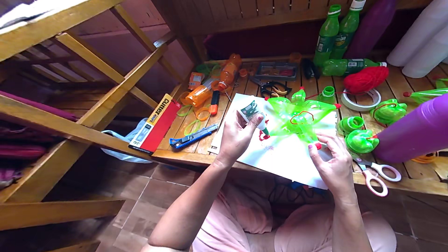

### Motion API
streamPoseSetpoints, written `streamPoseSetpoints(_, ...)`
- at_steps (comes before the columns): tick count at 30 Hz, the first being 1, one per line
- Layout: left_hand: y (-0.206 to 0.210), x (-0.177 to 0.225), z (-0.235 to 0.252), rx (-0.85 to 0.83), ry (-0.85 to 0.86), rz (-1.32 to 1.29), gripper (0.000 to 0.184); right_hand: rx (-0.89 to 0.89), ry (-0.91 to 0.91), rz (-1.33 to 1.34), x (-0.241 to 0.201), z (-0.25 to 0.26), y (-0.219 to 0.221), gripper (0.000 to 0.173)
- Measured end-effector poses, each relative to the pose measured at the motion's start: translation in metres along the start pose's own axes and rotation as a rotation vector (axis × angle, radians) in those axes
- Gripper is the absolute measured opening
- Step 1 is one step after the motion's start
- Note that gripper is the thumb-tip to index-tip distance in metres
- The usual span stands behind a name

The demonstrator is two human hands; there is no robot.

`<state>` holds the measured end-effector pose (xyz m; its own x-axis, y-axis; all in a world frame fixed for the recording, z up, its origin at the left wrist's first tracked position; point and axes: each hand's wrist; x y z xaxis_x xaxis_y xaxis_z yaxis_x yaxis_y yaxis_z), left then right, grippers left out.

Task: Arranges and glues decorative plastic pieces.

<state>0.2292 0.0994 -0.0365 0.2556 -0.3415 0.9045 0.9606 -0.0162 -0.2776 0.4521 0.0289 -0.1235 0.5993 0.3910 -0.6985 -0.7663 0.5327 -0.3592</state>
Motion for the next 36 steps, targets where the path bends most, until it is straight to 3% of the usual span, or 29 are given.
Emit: streamPoseSetpoints(36,0.0005,-0.0012,-0.0012,0.011,0.048,0.050,0.030,0.006,0.008,0.000,-0.0001,-0.0002,-0.0005,0.034)
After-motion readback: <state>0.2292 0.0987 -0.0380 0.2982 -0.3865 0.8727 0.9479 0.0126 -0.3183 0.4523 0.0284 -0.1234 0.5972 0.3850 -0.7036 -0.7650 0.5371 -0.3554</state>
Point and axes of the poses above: each hand's wrist, its own z-axis towards the middle knuckle, its own y-axis out of the palm, x = y × z, and after that the axes turned 4 degrees about -y, right-handed
